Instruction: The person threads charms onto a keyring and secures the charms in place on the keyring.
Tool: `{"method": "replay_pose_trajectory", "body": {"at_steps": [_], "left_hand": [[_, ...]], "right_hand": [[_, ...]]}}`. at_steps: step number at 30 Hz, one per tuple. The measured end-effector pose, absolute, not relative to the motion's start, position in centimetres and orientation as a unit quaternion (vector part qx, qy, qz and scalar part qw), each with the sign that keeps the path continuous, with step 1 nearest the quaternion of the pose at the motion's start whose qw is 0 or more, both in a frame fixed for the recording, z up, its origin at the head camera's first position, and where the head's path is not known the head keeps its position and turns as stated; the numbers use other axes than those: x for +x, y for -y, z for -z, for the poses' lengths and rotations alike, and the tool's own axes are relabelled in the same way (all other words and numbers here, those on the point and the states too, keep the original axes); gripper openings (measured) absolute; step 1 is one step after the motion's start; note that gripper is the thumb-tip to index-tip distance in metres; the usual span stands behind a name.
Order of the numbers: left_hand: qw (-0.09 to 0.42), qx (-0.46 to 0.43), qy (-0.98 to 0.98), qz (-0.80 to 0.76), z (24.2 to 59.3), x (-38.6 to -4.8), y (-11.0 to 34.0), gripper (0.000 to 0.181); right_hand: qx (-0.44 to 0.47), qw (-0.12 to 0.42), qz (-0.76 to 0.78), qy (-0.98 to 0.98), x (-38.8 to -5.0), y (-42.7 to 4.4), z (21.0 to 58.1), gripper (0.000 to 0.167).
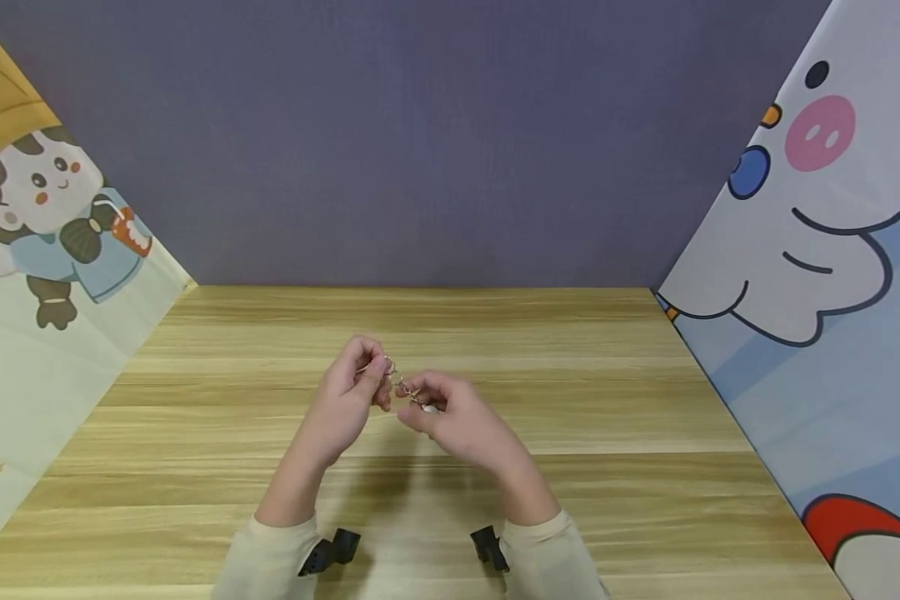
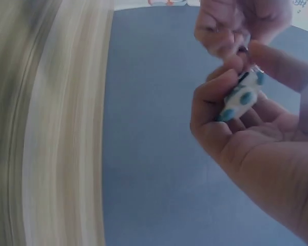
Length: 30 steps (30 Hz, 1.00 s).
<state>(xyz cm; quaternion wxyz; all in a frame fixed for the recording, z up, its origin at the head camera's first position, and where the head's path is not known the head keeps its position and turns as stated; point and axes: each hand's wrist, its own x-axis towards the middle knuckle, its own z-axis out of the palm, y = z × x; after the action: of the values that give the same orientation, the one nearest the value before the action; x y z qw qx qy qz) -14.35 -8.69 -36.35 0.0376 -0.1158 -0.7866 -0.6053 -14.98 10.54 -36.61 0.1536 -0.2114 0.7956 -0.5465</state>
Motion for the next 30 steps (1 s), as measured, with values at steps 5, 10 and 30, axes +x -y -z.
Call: {"method": "replay_pose_trajectory", "body": {"at_steps": [5, 10, 30], "left_hand": [[0.015, -0.102, 0.799, 0.592, 36.7, -14.7, 9.0, 0.008], [-0.003, -0.092, 0.827, 0.555, 37.1, -15.0, 9.3, 0.005], [0.044, -0.12, 0.935, 0.332, 39.1, -16.6, 10.1, 0.022]], "right_hand": [[-0.233, 0.167, 0.495, -0.82, -15.2, -11.6, 36.6, 0.037], [-0.221, 0.168, 0.434, -0.857, -15.4, -12.3, 36.7, 0.04], [-0.122, 0.078, 0.35, -0.925, -17.2, -13.3, 38.1, 0.041]]}}
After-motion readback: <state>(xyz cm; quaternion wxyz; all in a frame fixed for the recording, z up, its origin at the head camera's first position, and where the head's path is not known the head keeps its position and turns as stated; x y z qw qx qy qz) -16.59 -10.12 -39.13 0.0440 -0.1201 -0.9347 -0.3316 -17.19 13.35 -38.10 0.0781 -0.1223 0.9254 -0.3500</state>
